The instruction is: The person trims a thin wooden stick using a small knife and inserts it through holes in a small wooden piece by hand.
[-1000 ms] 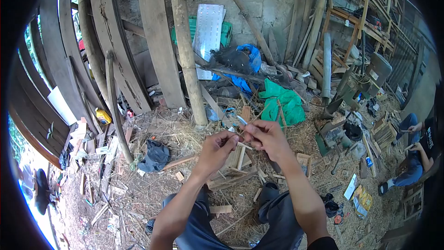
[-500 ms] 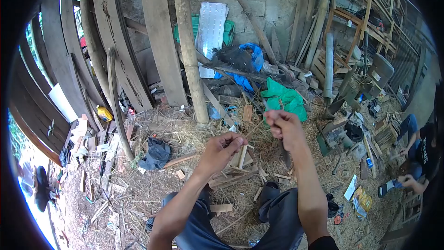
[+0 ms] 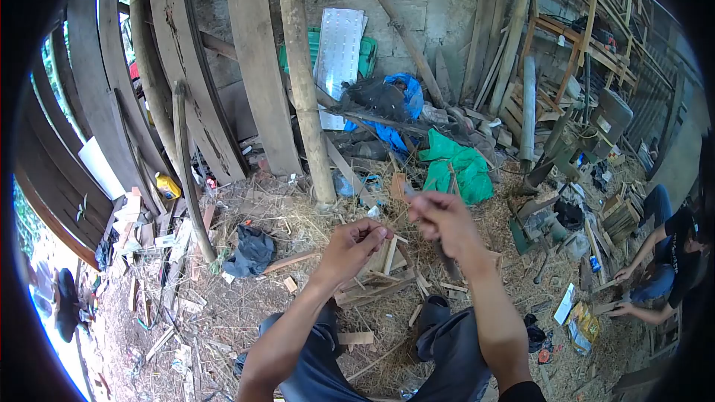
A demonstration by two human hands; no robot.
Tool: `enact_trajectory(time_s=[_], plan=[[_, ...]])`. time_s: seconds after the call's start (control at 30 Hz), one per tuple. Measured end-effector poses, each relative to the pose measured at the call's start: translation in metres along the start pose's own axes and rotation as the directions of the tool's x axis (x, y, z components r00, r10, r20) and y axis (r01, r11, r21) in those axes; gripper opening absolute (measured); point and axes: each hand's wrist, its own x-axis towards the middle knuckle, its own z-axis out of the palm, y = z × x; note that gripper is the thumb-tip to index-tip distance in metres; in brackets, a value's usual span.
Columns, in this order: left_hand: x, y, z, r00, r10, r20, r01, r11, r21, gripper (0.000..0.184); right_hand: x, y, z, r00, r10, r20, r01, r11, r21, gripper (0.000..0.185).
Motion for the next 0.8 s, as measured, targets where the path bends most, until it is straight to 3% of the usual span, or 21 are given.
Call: enact_trajectory(time_s=[0.07, 0.17, 0.37, 0.43, 0.63, 0.8], plan=[[0.0, 0.003, 0.001, 1.0, -0.022, -0.002, 0.022, 0.999, -0.033, 0.019, -0.001, 0.009, 0.007, 0.994, 0.064, 0.09, -0.064, 0.998, -0.001, 0.018], [-0.002, 0.004, 0.002, 0.999, -0.052, 0.006, 0.053, 0.995, -0.084, 0.018, 0.004, -0.001, -0.009, 1.0, -0.018, 0.001, 0.018, 0.998, -0.056, 0.02], [0.0, 0.001, -0.001, 0.998, -0.065, 0.008, 0.065, 0.995, -0.074, 0.019, 0.001, 0.004, -0.005, 0.999, 0.036, -0.009, -0.036, 0.999, -0.03, 0.021], [0.0, 0.0, -0.002, 0.995, -0.095, 0.007, 0.095, 0.993, -0.067, 0.019, -0.002, 0.013, 0.008, 0.987, 0.089, 0.135, -0.085, 0.996, -0.035, 0.019], [0.001, -0.001, -0.001, 0.998, -0.066, -0.004, 0.066, 0.993, -0.1, 0.017, 0.006, 0.009, 0.001, 0.992, 0.108, 0.062, -0.106, 0.994, -0.034, 0.019], [-0.003, 0.006, 0.0, 0.99, -0.121, 0.065, 0.131, 0.976, -0.175, 0.017, 0.005, -0.002, -0.013, 0.997, 0.075, 0.026, -0.076, 0.996, 0.038, 0.018]])
